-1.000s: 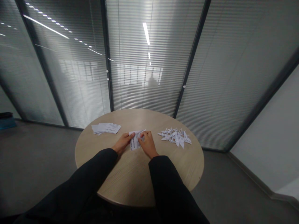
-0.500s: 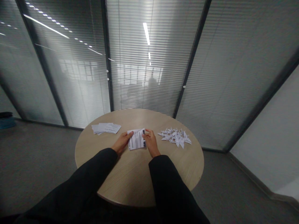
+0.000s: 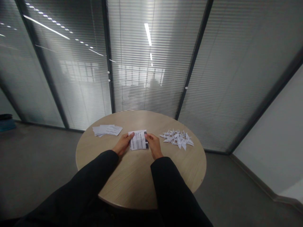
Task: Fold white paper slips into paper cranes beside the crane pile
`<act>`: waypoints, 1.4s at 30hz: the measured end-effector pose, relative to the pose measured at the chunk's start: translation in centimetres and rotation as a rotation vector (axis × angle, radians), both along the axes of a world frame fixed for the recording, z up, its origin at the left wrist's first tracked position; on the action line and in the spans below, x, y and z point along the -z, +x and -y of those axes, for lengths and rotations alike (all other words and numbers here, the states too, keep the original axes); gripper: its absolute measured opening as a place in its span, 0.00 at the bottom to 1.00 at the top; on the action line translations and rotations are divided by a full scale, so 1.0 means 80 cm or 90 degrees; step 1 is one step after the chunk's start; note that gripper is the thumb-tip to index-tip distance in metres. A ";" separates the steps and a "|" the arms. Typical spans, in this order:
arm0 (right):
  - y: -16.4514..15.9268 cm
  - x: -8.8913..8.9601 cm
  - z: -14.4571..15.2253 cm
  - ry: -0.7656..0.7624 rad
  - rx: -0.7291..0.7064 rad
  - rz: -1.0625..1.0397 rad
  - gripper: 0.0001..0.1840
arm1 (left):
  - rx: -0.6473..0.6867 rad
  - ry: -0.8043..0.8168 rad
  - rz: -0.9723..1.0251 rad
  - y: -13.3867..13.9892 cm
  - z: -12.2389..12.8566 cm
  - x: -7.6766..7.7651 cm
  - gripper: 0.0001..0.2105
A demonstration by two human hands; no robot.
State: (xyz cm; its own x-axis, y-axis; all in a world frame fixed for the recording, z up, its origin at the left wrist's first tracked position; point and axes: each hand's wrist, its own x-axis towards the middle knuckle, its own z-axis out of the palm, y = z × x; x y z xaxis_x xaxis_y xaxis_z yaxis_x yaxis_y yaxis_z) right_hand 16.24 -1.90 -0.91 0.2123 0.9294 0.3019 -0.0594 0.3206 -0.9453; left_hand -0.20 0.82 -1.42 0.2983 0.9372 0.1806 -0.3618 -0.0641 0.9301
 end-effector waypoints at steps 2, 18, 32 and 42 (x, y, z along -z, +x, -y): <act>0.001 0.000 0.000 -0.002 0.006 0.001 0.18 | 0.011 -0.007 -0.001 0.000 0.000 0.000 0.21; 0.004 0.005 -0.008 0.029 0.065 0.018 0.20 | 0.020 -0.015 -0.005 0.000 0.000 -0.001 0.19; -0.002 -0.001 0.008 0.242 0.028 0.327 0.12 | -0.008 -0.121 0.059 -0.009 -0.011 -0.001 0.14; 0.001 -0.002 0.008 0.259 0.028 0.498 0.15 | -0.019 -0.141 0.069 -0.010 -0.011 -0.005 0.15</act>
